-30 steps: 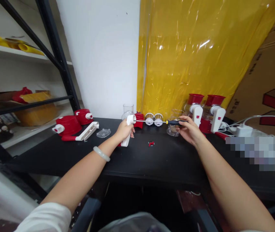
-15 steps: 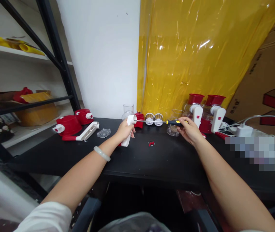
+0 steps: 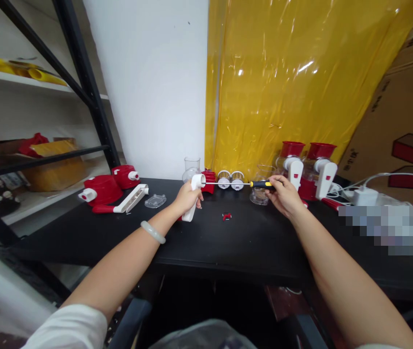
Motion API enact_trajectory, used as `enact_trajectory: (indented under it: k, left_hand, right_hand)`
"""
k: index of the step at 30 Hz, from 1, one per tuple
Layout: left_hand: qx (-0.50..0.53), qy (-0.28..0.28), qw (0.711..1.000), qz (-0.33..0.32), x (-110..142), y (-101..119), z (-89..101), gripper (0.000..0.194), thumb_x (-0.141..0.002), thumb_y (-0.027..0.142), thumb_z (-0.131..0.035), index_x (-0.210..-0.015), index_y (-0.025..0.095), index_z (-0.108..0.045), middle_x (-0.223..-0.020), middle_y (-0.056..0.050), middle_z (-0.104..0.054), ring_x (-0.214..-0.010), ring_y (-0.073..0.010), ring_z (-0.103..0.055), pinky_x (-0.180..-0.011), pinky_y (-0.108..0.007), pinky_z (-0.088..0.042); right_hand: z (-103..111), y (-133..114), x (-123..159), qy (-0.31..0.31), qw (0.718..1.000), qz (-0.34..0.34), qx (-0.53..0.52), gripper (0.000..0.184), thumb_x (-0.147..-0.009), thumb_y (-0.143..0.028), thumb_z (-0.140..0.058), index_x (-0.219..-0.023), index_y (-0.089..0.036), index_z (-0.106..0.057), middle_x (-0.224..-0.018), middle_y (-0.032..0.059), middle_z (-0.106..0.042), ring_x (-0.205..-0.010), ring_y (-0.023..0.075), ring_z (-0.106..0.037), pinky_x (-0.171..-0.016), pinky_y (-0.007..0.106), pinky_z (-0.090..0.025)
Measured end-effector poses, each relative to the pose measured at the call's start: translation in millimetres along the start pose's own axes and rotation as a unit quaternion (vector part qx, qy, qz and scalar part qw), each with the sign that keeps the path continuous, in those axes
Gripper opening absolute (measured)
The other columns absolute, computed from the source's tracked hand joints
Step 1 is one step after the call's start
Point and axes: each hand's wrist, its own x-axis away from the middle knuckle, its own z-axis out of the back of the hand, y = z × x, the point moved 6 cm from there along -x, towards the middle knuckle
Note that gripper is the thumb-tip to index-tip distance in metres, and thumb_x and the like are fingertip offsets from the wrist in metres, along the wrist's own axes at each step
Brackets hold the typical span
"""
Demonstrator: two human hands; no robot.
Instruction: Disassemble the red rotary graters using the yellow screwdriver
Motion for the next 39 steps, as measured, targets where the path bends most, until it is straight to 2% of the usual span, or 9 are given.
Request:
enact_trajectory:
  k: [9,18,26,35,39]
  left_hand:
    - [-0.006,0.003,1.000,0.006,1,-1,0.1,0.046,-0.056,0.010,-0.048,-0.102,0.014,-0.049,-0.047,0.007,-0.054,-0.032,-0.0131,-0.050,-0.039,-0.027,-0.048]
    - [-0.020,0.003,1.000,0.007,0,-1,0.4,0.046,-0.057,0.010,-0.049,-0.103,0.015,-0.048,-0.047,0.007,-0.055,-0.033,-0.0131,-0.051,-0.039,-0.026,-0.048]
    - [-0.014,0.005,1.000,0.008,0,-2,0.4,0.044,-0.059,0.008,-0.049,-0.102,0.015,-0.049,-0.048,0.007,-0.055,-0.033,-0.0127,-0.051,-0.040,-0.027,-0.048]
    - [-0.015,0.004,1.000,-0.004,-1,-1,1.7,0.046,-0.057,0.009,-0.048,-0.104,0.015,-0.048,-0.049,0.007,-0.056,-0.033,-0.0131,-0.051,-0.040,-0.026,-0.048]
    - [-0.022,0.002,1.000,-0.006,-1,-2,1.3,0.047,-0.058,0.009,-0.048,-0.105,0.015,-0.047,-0.050,0.007,-0.056,-0.034,-0.0129,-0.051,-0.040,-0.026,-0.049]
  right_hand:
    - [-1,-5,-1,0.000,1.000,0.023,-0.020,0.026,-0.059,-0.024,-0.076,-0.076,-0.023,-0.056,-0.075,-0.0025,-0.056,-0.068,0.0106,-0.057,-0.057,0.024,-0.053]
    - [0,-7,-1,0.009,0.999,0.024,-0.030,0.023,-0.058,-0.021,-0.072,-0.073,-0.023,-0.056,-0.073,-0.0026,-0.057,-0.067,0.0111,-0.056,-0.056,0.024,-0.051]
    - [-2,-7,1,-0.024,0.999,0.023,-0.035,0.022,-0.058,-0.018,-0.069,-0.076,-0.024,-0.058,-0.074,-0.0028,-0.059,-0.070,0.0111,-0.058,-0.060,0.024,-0.051]
    - [0,-12,1,0.017,0.997,0.023,-0.065,0.019,-0.056,-0.015,-0.067,-0.070,-0.023,-0.058,-0.070,-0.0029,-0.059,-0.067,0.0109,-0.056,-0.055,0.022,-0.049]
    - [-1,-11,1,0.007,0.998,0.025,-0.056,0.017,-0.058,-0.014,-0.067,-0.070,-0.023,-0.058,-0.070,-0.0020,-0.059,-0.067,0.0112,-0.056,-0.054,0.022,-0.049]
